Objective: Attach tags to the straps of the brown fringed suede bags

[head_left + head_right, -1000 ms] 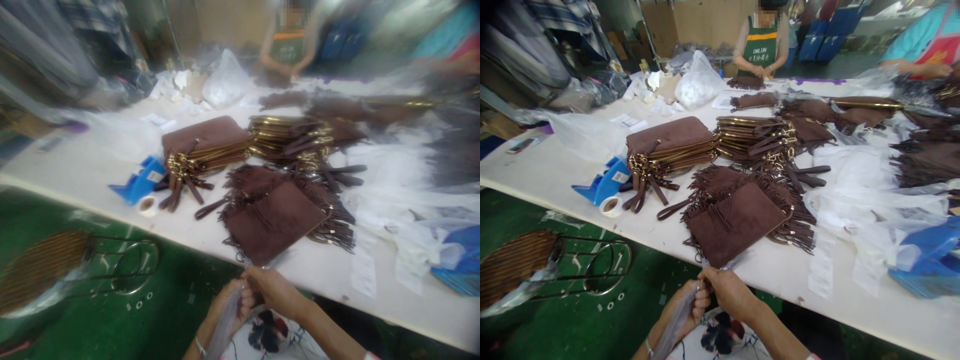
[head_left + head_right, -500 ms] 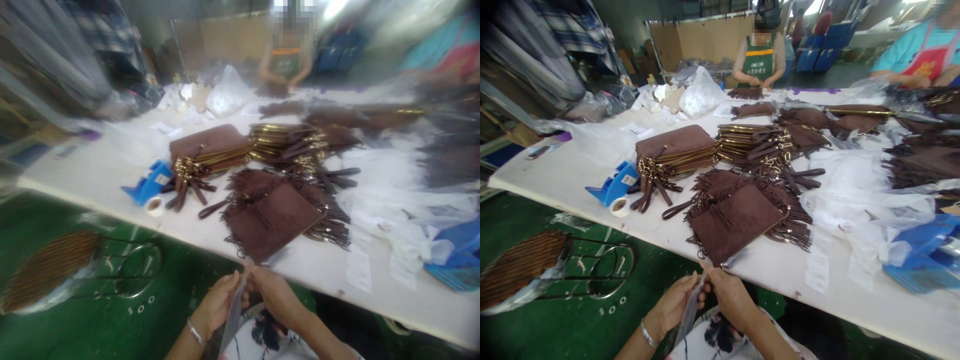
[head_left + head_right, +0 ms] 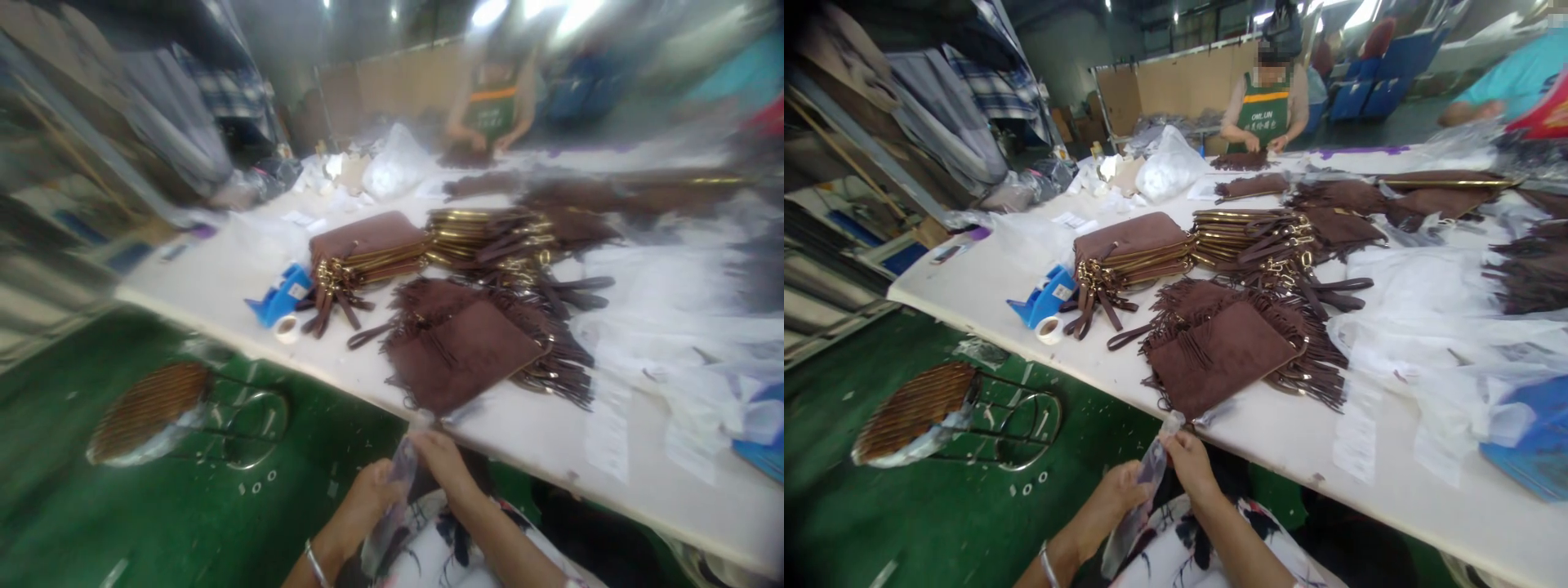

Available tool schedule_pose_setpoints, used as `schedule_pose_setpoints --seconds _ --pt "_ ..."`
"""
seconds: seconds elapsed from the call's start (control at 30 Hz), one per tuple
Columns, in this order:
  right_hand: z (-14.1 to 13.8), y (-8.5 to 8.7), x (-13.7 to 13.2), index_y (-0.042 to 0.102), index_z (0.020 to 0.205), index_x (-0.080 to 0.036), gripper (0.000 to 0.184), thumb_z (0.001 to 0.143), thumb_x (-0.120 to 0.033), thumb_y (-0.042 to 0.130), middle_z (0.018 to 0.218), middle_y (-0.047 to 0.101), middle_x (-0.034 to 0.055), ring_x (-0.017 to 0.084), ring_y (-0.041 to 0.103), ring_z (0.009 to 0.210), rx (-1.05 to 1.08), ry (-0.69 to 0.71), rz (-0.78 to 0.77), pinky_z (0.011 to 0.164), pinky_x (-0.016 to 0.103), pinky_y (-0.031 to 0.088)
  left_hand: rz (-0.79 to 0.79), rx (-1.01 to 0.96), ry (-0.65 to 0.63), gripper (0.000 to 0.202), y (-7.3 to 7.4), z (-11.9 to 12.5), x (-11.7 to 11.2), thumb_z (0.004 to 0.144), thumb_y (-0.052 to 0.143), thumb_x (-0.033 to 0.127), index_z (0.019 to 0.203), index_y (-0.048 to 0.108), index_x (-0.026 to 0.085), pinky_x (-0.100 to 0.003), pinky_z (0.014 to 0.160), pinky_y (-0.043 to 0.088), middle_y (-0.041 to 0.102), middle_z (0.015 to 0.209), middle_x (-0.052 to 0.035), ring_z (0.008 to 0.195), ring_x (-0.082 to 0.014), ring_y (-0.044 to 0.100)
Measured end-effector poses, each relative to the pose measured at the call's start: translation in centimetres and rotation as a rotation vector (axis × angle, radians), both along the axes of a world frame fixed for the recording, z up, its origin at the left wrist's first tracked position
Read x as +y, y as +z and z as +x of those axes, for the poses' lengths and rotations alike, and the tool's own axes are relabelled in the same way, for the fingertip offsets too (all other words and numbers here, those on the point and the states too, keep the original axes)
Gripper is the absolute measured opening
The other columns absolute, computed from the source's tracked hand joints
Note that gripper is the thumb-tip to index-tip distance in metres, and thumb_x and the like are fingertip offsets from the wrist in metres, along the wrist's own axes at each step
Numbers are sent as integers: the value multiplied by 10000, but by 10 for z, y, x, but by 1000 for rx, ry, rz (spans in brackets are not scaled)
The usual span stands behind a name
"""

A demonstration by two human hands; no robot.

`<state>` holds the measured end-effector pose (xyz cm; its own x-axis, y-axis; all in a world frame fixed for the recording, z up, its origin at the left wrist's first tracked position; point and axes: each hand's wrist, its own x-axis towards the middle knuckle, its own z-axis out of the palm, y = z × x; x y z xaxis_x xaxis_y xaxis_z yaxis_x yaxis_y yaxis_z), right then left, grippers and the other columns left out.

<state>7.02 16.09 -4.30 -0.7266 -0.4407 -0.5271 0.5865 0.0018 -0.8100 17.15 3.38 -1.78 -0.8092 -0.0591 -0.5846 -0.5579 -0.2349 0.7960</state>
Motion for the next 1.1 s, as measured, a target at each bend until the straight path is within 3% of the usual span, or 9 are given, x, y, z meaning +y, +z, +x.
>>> schedule_pose_setpoints --seconds 0.2,0.4,0.7,0.9,1.1 --pt "-4 1 1 698 873 -141 434 700 -539 688 839 727 96 210 689 775 -153 -19 -71 775 345 541 -7 -102 -53 360 13 29 -6 707 753 446 770 583 135 -221 460 369 586 603 -24 450 -104 490" --pt "-10 9 4 693 878 -132 323 822 -440 614 929 742 123 193 705 853 -180 -27 -81 769 293 556 -39 -103 -84 376 16 48 -9 728 726 476 763 601 124 -214 465 361 607 616 -35 472 -109 516" --pt "-10 1 1 697 830 -126 309 821 -426 620 888 745 129 187 706 781 -169 -49 -64 731 290 555 -54 -91 -84 447 20 51 -10 667 750 544 718 585 132 -214 449 340 601 581 -33 456 -113 508" --pt "-10 5 3 698 804 -135 297 827 -416 603 846 741 108 169 695 745 -157 -42 -66 722 273 548 -65 -68 -109 489 18 53 -9 659 735 600 668 590 133 -220 438 304 571 541 -19 417 -96 461" --pt "-12 1 -1 688 760 -120 284 810 -391 621 696 708 81 130 636 599 -148 -47 -36 620 245 510 -128 -78 -227 484 9 53 -22 702 708 594 700 634 115 -249 509 369 619 588 -52 519 -154 552"
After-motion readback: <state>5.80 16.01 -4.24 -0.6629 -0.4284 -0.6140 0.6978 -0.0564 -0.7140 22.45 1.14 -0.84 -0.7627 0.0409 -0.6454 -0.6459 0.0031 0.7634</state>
